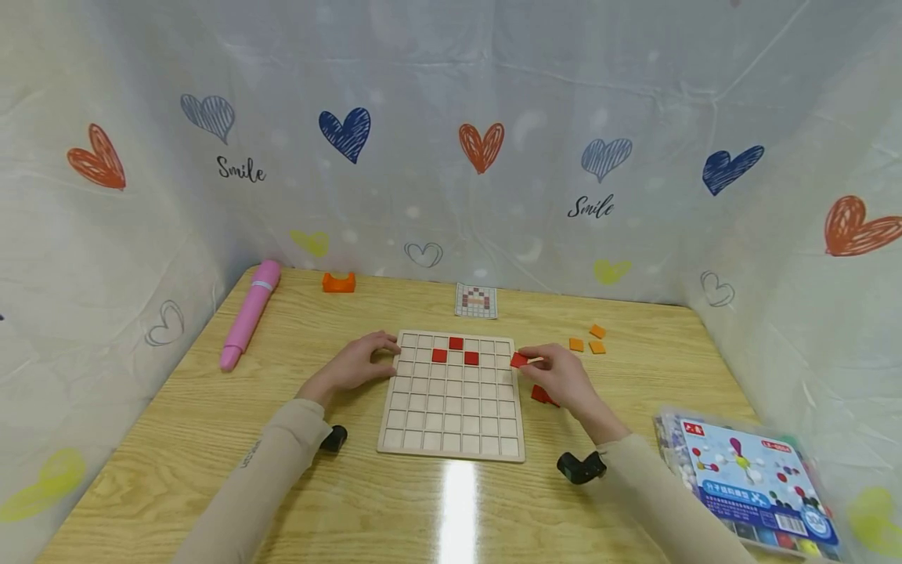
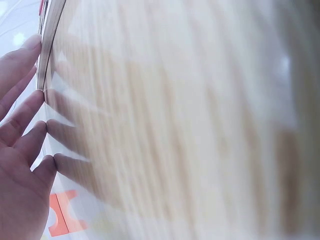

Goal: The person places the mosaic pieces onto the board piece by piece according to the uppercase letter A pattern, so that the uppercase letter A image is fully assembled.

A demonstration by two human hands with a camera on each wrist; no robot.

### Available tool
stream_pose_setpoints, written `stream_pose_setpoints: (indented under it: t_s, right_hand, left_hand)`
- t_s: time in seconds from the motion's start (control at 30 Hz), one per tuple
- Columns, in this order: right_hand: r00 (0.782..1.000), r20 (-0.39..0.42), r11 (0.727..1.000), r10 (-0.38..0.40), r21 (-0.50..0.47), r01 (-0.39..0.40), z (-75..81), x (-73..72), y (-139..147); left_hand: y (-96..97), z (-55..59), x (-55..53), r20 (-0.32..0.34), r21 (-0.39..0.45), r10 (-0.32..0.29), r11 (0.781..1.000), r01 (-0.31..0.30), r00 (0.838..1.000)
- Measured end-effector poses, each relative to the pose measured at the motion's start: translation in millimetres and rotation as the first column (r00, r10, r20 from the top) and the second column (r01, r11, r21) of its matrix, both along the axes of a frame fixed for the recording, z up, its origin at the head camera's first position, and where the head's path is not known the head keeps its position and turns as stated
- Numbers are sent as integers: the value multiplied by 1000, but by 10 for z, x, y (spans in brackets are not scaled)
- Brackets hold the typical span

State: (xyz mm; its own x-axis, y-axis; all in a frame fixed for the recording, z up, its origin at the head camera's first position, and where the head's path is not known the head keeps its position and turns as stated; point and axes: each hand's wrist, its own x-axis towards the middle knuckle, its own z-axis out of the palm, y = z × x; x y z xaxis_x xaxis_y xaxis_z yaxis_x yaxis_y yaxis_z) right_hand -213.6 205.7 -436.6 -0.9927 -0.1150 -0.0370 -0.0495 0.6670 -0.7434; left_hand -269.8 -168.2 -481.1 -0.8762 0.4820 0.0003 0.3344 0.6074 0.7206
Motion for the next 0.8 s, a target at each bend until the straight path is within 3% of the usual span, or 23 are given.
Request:
stream_pose_setpoints:
  t_s: [0.43, 0.6, 0.8]
  right_hand:
    - [994, 49, 991, 93, -99, -88, -79, -146, -654]
    - [990, 32, 988, 138, -78, -135, -143, -211, -800]
    - [979, -3, 979, 202, 15, -201, -180, -253, -961]
  left_hand:
    - [-7, 3, 3, 3, -6, 2, 1000, -2, 1000]
    - [-5, 7, 2, 11, -4, 0, 1000, 0, 1000]
    - [-6, -4, -4, -4, -11, -3, 1000, 3, 1000]
